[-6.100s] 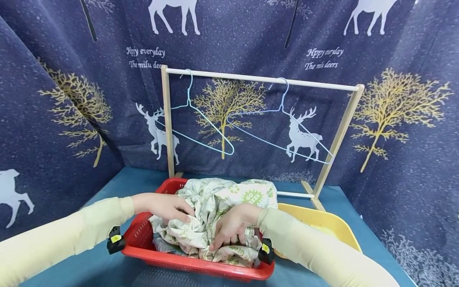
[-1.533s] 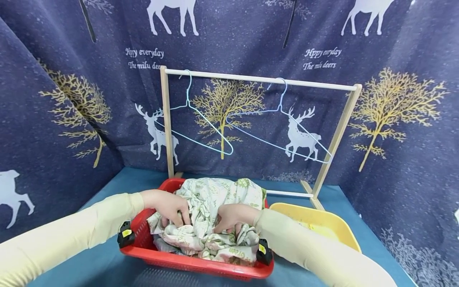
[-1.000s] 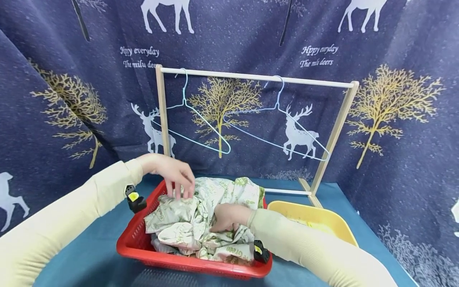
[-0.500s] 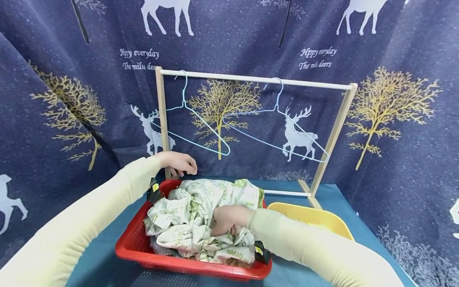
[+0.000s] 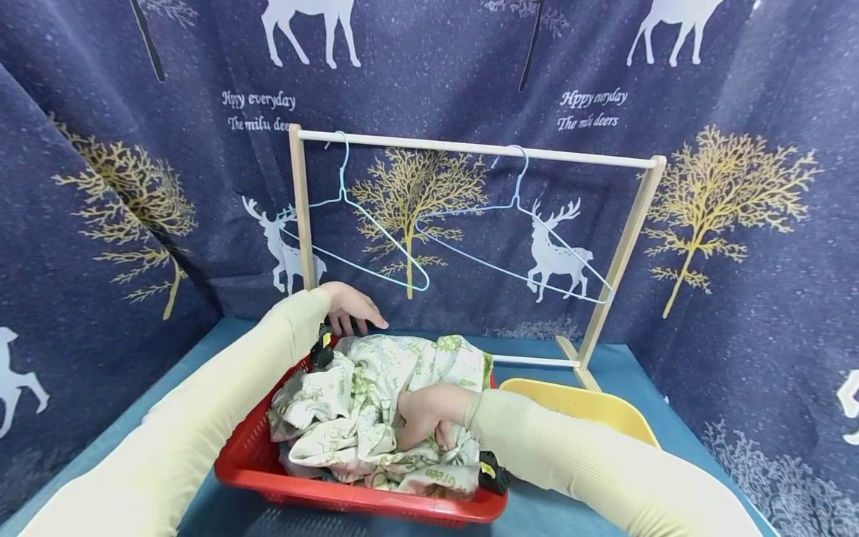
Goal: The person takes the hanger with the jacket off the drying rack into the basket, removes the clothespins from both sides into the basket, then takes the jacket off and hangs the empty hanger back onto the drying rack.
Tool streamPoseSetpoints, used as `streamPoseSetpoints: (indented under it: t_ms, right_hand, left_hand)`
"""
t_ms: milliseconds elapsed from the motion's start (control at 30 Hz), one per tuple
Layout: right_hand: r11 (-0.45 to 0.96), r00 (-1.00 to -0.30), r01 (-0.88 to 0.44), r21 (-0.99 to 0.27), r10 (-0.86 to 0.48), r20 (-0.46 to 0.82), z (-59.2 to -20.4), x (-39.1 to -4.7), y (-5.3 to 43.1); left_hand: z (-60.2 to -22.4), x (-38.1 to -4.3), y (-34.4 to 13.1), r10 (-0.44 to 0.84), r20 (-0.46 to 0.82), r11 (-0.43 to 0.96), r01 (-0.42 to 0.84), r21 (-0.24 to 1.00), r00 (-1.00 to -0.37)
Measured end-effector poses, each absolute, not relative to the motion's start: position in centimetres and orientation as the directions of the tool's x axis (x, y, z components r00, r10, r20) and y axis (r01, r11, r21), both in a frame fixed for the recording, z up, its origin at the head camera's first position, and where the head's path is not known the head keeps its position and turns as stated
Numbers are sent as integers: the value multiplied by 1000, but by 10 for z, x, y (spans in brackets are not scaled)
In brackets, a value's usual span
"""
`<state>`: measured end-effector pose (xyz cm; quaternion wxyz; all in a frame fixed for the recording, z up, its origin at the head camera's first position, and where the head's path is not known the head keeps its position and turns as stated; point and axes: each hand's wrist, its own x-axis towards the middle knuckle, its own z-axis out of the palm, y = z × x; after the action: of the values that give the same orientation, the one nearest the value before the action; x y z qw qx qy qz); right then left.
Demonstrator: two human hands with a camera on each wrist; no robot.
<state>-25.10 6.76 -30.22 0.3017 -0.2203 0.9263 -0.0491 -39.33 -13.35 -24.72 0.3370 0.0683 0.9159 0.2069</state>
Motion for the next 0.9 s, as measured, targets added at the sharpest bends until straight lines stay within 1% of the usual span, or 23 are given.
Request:
streamPoseSetpoints:
  t_ms: [133, 200, 467, 600, 700, 800, 900]
  right_hand:
    - [896, -716, -373, -242, -444, -540, -302, -253, 69]
    - [897, -717, -367, -247, -442, -539, -302, -253, 69]
    - [897, -720, -353, -267, -442, -534, -302, -250, 70]
    - [895, -721, -351, -277, -447, -529, -304, -251, 70]
    - [894, -724, -359, -267, -448, -525, -305, -251, 71]
    - [894, -728, -372, -251, -448, -518, -306, -251, 71]
    - [893, -732, -376, -249, -451, -510, -306, -251, 72]
  left_hand:
    - [-248, -398, -130, 284, -591, 878, -43, 477, -755]
    - [-250, -399, -128, 292, -579, 871, -38, 490, -761]
    - [-252, -390, -117, 304, -463, 869, 43, 493, -832]
    - [-246, -382, -117, 343, -390, 867, 128, 482, -855]
    - [-241, -374, -119, 391, -344, 853, 196, 483, -854]
    - [-235, -365, -121, 456, -289, 824, 277, 494, -842]
    - [-229, -356, -123, 533, -224, 780, 371, 504, -816]
